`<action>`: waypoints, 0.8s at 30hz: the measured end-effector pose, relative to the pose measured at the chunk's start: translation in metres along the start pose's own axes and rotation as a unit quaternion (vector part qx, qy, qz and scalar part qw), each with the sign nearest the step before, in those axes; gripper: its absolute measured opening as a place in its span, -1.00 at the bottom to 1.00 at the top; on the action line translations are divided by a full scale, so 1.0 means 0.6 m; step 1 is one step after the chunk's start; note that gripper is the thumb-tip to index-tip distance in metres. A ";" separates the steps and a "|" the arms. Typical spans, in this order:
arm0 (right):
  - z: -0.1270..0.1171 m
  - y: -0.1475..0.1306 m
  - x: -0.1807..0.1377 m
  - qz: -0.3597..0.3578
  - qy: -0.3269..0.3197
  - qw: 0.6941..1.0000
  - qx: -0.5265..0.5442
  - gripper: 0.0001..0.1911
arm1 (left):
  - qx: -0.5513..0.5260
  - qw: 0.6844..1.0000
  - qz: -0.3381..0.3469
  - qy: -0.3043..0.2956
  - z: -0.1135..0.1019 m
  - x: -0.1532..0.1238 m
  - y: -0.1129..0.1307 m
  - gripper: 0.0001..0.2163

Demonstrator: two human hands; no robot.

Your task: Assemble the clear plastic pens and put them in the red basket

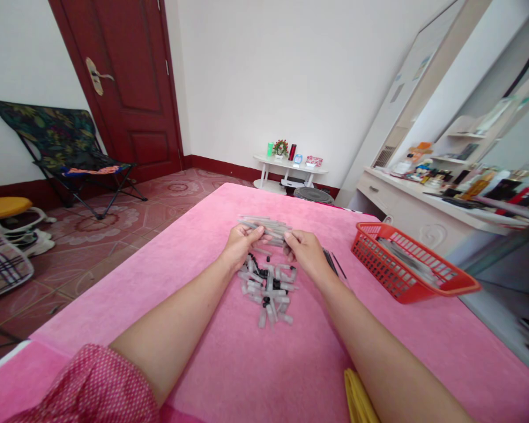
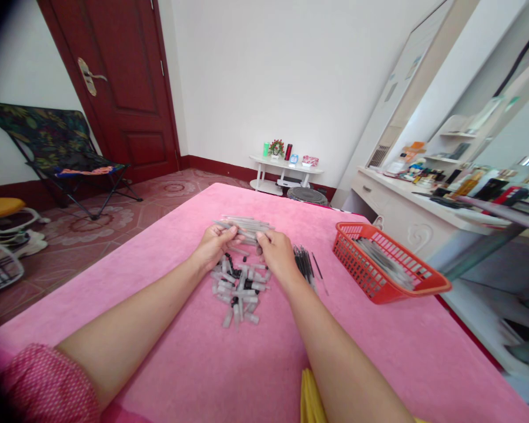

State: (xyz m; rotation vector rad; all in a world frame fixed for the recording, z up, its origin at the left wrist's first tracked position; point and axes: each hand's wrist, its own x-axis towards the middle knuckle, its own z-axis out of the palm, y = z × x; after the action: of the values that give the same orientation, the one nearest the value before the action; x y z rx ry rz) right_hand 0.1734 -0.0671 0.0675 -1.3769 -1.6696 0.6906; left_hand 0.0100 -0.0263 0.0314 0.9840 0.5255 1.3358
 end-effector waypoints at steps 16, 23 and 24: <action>0.001 -0.001 0.001 0.062 -0.030 0.992 0.107 -0.58 | 0.000 0.999 0.022 -0.031 -0.005 0.002 0.000 -0.68; -0.015 0.006 -0.006 0.009 -0.161 0.977 -0.141 -0.81 | 0.003 0.999 0.033 0.019 -0.017 0.006 0.011 -0.64; -0.015 0.002 -0.009 0.004 -0.172 0.970 -0.170 -0.85 | 0.021 0.999 0.037 0.022 -0.018 0.006 0.011 -0.63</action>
State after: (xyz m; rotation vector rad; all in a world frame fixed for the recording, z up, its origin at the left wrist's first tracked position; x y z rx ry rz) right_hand 0.1817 -0.0730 0.0693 -1.5671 -2.1364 0.7007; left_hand -0.0019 -0.0202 0.0321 1.0180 0.5566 1.4210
